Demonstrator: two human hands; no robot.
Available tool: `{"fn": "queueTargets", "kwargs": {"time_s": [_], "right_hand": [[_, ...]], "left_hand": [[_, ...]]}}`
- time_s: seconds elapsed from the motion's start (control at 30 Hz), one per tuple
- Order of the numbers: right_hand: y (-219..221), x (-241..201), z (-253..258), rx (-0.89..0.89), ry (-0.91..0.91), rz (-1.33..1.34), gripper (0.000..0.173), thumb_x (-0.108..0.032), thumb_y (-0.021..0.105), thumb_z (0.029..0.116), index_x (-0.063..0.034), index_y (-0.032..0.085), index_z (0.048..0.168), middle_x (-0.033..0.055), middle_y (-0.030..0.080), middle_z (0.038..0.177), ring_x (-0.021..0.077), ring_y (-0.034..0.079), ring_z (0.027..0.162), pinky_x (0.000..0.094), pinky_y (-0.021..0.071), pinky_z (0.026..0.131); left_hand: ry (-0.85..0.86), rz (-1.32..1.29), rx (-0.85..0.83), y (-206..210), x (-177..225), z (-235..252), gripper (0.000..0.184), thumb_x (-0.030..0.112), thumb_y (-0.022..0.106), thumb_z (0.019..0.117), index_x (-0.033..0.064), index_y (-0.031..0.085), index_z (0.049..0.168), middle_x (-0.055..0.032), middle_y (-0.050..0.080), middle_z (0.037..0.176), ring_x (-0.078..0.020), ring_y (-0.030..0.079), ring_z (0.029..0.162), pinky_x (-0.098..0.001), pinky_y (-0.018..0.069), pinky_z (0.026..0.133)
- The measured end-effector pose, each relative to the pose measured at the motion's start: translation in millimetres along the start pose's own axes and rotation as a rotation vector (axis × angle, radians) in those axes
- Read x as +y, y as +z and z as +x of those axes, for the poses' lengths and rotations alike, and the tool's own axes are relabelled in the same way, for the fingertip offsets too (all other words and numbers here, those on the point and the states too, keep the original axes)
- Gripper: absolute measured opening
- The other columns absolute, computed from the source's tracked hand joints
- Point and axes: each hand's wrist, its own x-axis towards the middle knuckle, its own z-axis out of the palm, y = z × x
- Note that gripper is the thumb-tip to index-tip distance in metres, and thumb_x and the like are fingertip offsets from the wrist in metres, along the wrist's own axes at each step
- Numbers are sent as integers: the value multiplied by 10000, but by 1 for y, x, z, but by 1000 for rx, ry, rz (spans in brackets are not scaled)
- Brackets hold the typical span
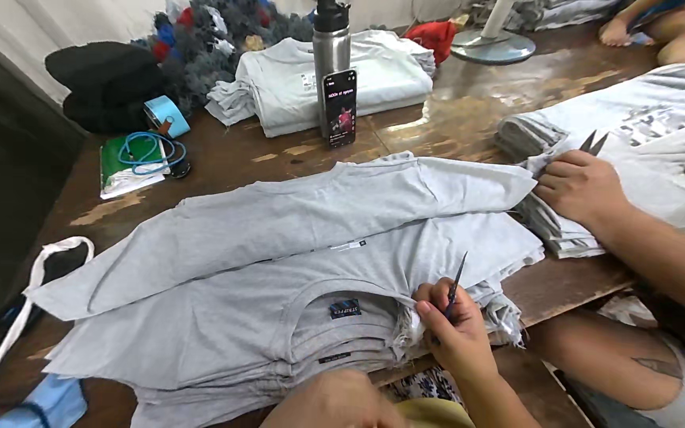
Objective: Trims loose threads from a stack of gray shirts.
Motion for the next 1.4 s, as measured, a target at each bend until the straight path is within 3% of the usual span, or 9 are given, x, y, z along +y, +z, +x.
{"fn": "queueTargets", "kwargs": {"time_s": [0.1,0.27,0.47,0.67,0.77,0.9,1.13,1.3,1.4], "right_hand": [[-18,41,-5,-99,-207,73,116,-174,663,985,-206,560,942,-118,572,804,-58,521,692,101,432,606],[-17,37,-6,-99,-191,39,124,-165,663,983,-204,552,944,-115,579,805,-57,528,683,99,441,599],[-17,38,-7,-107,-222,47,116,-155,660,986,-208,565,946,-113,591,819,-64,536,688,94,450,603],[-15,38,-10,-77,-231,17,127,-160,668,978,-215,563,933,-117,585,819,-60,534,684,95,450,595],[-16,38,-10,-88,-232,23,128,-157,663,985,-212,557,938,-117,573,811,-62,525,683,93,443,596],[-15,37,-11,-92,-229,-3,124,-159,659,988,-207,552,948,-114,569,808,-63,522,673,93,443,586],[-15,38,-10,-102,-245,-1,127,-160,660,989,-208,554,939,-110,576,814,-65,525,677,88,439,585],[-15,25,-22,-107,-290,-179,105,-223,653,992,-183,564,952,-79,590,881,-38,565,755,111,484,656],[-24,15,-45,-257,-210,-293,287,-433,599,1028,-160,551,953,-53,542,815,-25,531,695,146,472,621]], "left_hand": [[-173,289,289,13,-14,23,275,255,553,1044,46,732,1054,-58,707,954,-87,677,869,-231,573,793],[-246,285,451,43,-29,51,542,434,782,867,57,696,1247,-146,647,1191,-124,660,995,-236,576,807],[-99,183,623,56,-45,54,47,53,743,881,14,762,900,-83,740,980,-56,710,929,-166,588,833],[-102,56,630,58,-49,44,28,7,656,904,-12,657,924,-80,693,962,-41,680,813,-169,590,719],[-97,-7,619,55,-51,41,112,62,650,891,12,594,974,-74,637,961,-47,647,809,-182,577,692],[-168,71,502,52,-44,42,511,329,806,873,50,667,1278,-132,586,1257,-76,612,1110,-194,565,882],[-80,46,669,57,-52,49,61,17,736,883,-18,755,929,-83,755,967,-77,732,907,-205,615,813],[-133,-118,693,58,-52,48,73,-31,696,891,-33,698,964,-77,717,992,-69,710,848,-213,620,759],[-136,-243,729,56,-52,48,102,-43,682,904,-11,629,985,-52,702,999,-62,698,837,-216,617,750]]}}
